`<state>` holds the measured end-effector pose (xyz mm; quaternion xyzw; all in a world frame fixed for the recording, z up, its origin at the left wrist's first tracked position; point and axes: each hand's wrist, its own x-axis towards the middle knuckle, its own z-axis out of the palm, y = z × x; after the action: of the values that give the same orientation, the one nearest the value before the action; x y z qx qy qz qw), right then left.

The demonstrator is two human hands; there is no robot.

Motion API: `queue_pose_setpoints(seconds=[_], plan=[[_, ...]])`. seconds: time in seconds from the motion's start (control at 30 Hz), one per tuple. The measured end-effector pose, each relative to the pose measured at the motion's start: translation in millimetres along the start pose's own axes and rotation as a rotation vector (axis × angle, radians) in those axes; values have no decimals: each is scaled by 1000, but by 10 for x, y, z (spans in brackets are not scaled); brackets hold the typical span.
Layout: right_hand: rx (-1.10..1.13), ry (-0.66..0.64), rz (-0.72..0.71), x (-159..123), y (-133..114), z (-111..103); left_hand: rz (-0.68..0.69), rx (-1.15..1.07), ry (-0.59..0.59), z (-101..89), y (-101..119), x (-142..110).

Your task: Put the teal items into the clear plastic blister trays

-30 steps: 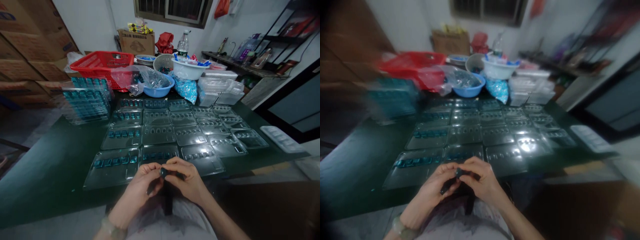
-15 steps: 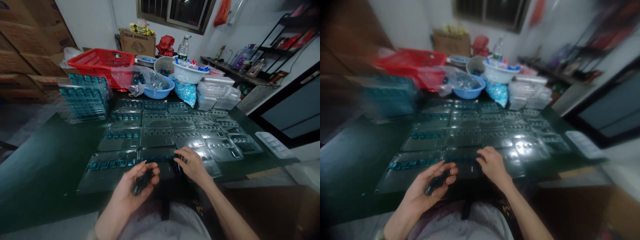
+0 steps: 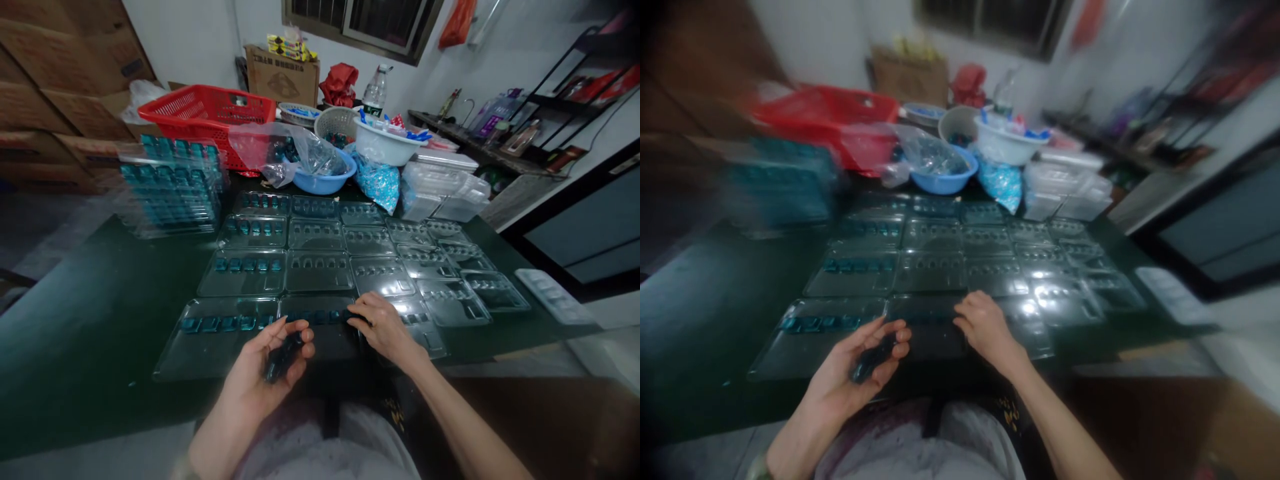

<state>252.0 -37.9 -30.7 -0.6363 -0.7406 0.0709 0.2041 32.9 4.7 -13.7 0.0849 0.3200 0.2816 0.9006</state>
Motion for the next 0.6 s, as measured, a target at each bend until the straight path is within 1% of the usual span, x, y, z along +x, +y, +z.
queue_pose_setpoints(seconds=[0.13, 0.23, 0.33, 0.5, 0.6], plan=[[31, -2, -23, 45, -41, 7, -8, 8, -7, 12, -12, 30], [42, -13, -78, 82, -57, -4, -7, 21, -6, 29, -7, 61], [38, -35, -122, 103, -70, -31, -9, 25, 20, 40, 0, 82], [36, -107, -145, 109, -86, -77, -10, 18, 41, 34, 7, 76], [64, -119, -150, 116, -51, -63, 3, 18, 42, 23, 11, 74]])
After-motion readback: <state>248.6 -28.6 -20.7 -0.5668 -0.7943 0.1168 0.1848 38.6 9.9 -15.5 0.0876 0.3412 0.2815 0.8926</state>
